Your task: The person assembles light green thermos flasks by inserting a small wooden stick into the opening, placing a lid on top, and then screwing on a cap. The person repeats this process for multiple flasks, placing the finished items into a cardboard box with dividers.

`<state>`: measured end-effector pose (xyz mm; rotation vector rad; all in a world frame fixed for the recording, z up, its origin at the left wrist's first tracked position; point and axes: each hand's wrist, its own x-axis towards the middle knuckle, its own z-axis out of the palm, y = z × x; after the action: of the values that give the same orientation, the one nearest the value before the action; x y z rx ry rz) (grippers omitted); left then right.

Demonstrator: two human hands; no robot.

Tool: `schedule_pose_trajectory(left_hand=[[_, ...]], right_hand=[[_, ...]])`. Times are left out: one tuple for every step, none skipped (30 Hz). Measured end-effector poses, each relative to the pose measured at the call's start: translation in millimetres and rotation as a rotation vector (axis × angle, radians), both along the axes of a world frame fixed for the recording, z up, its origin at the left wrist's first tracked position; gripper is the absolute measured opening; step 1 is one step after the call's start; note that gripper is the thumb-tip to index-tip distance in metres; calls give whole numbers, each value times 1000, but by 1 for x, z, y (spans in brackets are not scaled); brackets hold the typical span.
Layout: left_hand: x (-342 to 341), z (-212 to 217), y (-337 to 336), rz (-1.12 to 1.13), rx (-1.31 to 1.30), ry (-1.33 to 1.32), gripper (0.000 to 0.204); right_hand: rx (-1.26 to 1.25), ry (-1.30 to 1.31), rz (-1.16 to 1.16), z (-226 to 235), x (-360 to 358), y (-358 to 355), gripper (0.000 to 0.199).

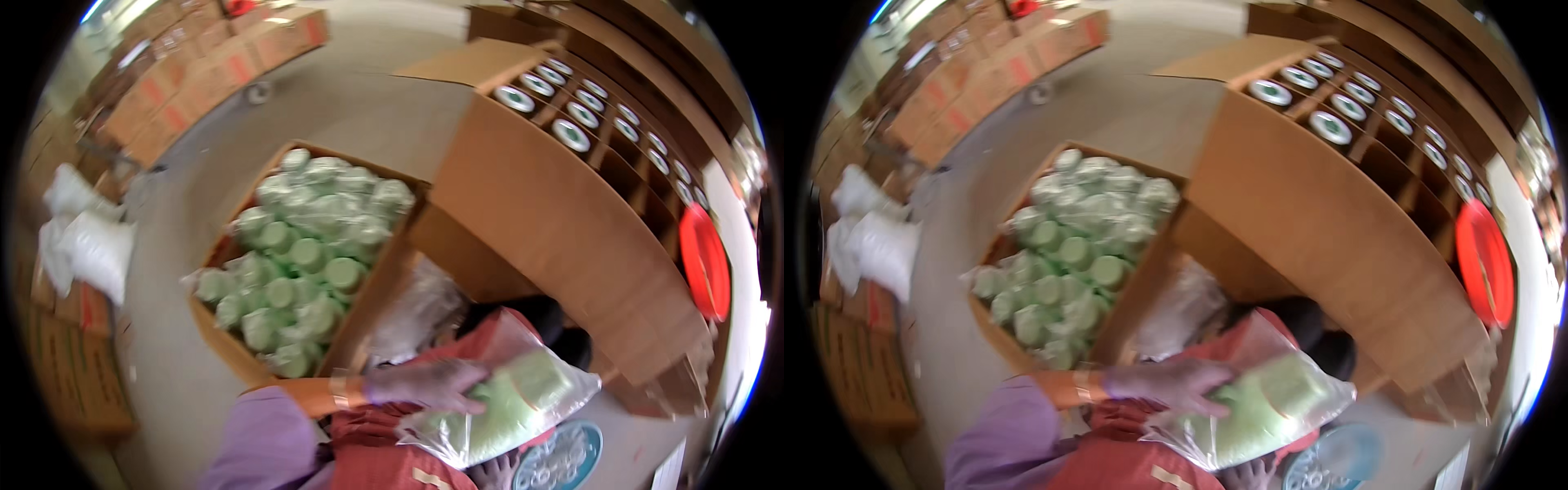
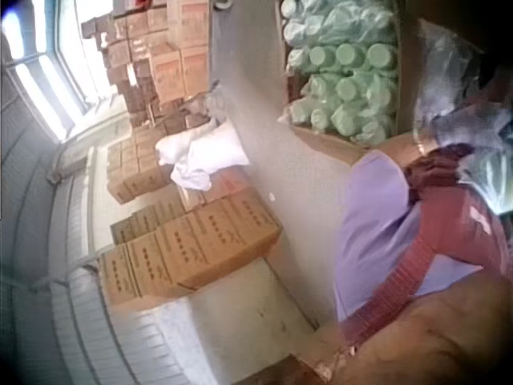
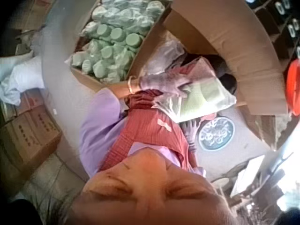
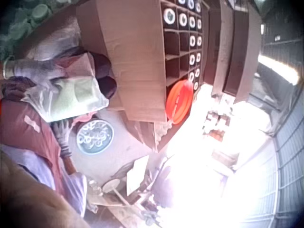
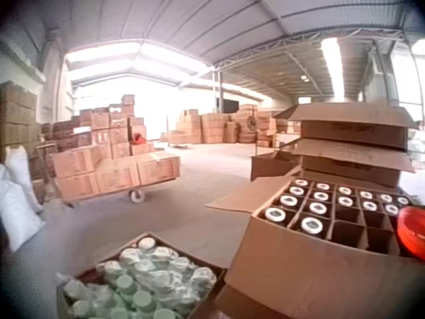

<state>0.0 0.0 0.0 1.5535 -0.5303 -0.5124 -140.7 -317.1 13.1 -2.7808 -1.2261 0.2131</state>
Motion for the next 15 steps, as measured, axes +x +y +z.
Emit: schedule_pose_trajectory(left_hand=[[15, -25, 18, 70, 388, -266, 43], [6, -29, 30, 132, 266, -162, 33], [1, -24, 48, 86, 247, 63, 30], [-9, -16, 73, 43, 221, 286, 26], [-21, 6, 99, 48, 272, 504, 26], [-39, 13, 129, 110, 39, 753, 30], [-64, 15, 149, 189, -109, 901, 31], [-94, 6, 163, 286, -235, 987, 33], [-122, -7, 170, 396, -318, 1021, 34], [-146, -21, 177, 532, -344, 946, 37], [-165, -34, 181, 707, -152, 480, 33], [-178, -50, 193, 823, -73, 250, 28], [-189, -64, 204, 948, 45, 28, 24], [-186, -47, 223, 953, 377, -43, 18], [-184, -29, 242, 948, 710, -109, 17]], right_hand=[[175, -50, 55, -64, 29, 24, 18], [226, -16, 61, -77, 25, 19, 16], [256, 3, 48, -84, 22, 15, 15], [289, 21, 32, -89, 21, 20, 14], [385, 66, -6, -79, 27, 34, 26], [478, 114, -45, -69, 37, 50, 38], [562, 174, -77, -54, 47, 68, 50], [655, 238, -138, -34, 57, 95, 45], [749, 283, -197, -12, 75, 130, 40], [841, 322, -258, 4, 93, 162, 35], [876, 299, -160, 6, 109, 189, 26], [908, 285, -52, 2, 121, 218, 29], [851, 239, 87, 7, 137, 247, 32], [791, 180, 218, 10, 151, 269, 36], [746, 165, 319, 9, 159, 284, 35]])
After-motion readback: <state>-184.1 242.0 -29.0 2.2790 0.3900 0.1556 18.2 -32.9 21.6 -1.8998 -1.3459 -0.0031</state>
